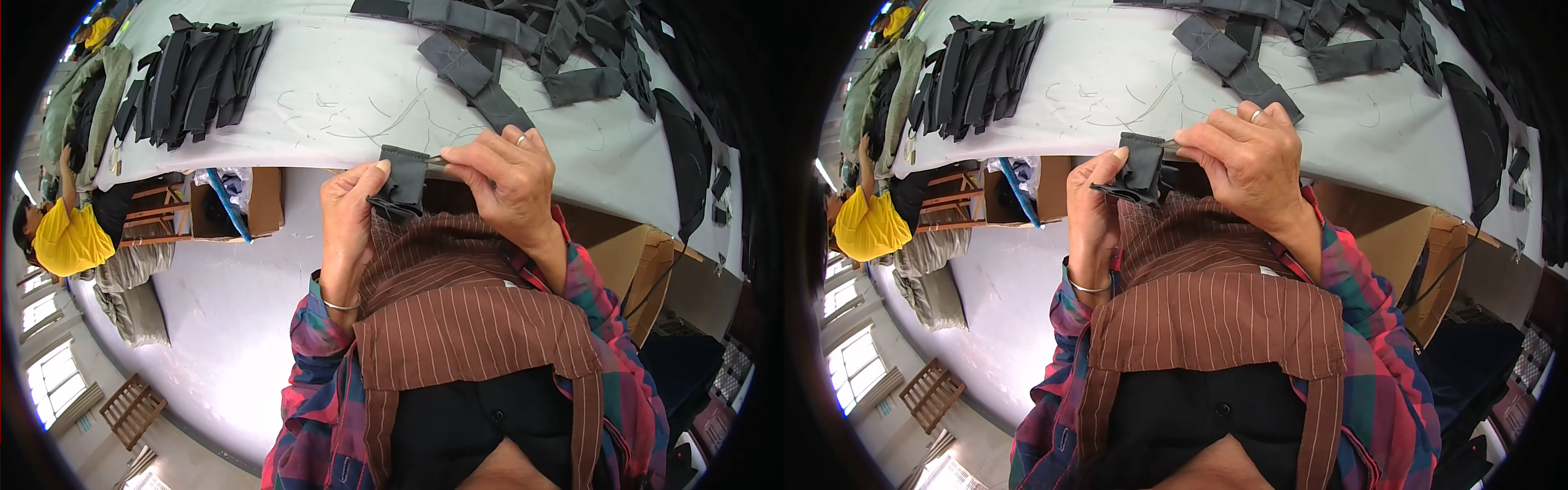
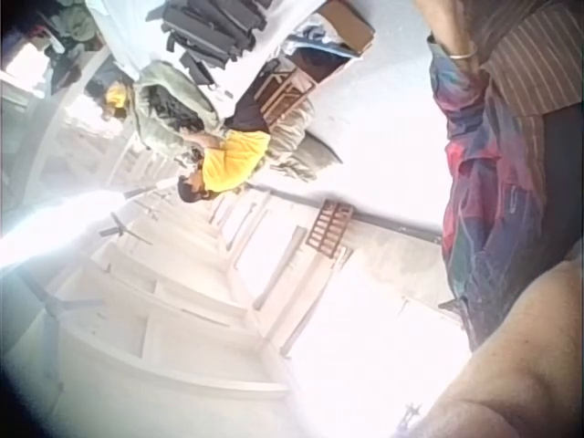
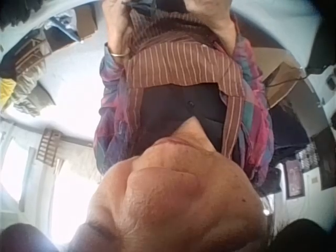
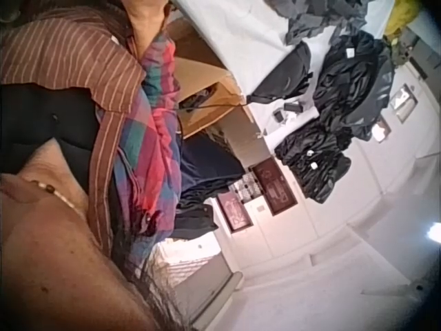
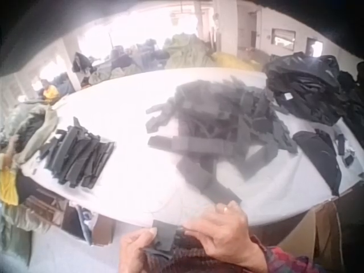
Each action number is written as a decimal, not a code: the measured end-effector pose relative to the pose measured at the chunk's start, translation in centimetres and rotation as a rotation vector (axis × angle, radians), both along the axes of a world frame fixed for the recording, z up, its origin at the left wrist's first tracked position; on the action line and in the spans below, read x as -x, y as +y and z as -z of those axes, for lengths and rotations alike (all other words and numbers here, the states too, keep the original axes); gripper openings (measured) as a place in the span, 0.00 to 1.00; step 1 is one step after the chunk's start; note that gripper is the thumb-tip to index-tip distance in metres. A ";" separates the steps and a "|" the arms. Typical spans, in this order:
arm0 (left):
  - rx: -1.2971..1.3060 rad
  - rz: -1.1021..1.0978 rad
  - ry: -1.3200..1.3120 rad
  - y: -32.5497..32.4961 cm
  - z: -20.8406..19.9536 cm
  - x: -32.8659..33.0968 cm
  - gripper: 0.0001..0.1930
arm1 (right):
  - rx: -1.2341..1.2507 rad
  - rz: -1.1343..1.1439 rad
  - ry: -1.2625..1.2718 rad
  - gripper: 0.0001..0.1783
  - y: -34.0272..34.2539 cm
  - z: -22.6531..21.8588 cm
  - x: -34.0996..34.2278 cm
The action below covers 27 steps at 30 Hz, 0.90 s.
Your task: Trimming excess material and loose threads from black fabric components using small scissors.
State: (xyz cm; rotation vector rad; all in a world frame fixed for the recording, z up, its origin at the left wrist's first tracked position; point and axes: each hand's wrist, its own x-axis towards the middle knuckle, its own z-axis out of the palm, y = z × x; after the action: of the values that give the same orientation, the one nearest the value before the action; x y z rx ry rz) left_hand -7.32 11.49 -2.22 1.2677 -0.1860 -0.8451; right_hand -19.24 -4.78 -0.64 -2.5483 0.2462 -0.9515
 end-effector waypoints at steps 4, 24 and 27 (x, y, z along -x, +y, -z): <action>-0.004 0.136 -0.070 0.7 -4.7 1.0 0.06 | -0.411 0.031 -0.093 0.07 -0.7 0.2 0.6; 0.137 -0.050 -0.470 -0.3 1.9 0.4 0.13 | -0.571 -0.144 0.197 0.08 1.2 0.1 1.0; 0.155 -0.057 -0.488 -0.2 2.0 0.4 0.13 | -0.466 -0.138 0.162 0.08 1.3 -0.1 1.0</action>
State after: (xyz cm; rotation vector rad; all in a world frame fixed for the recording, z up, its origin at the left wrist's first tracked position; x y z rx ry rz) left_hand -7.76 11.24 -4.19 1.3077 -0.5905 -0.4508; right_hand -20.20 -3.49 -0.58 -2.1764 0.2951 -0.5567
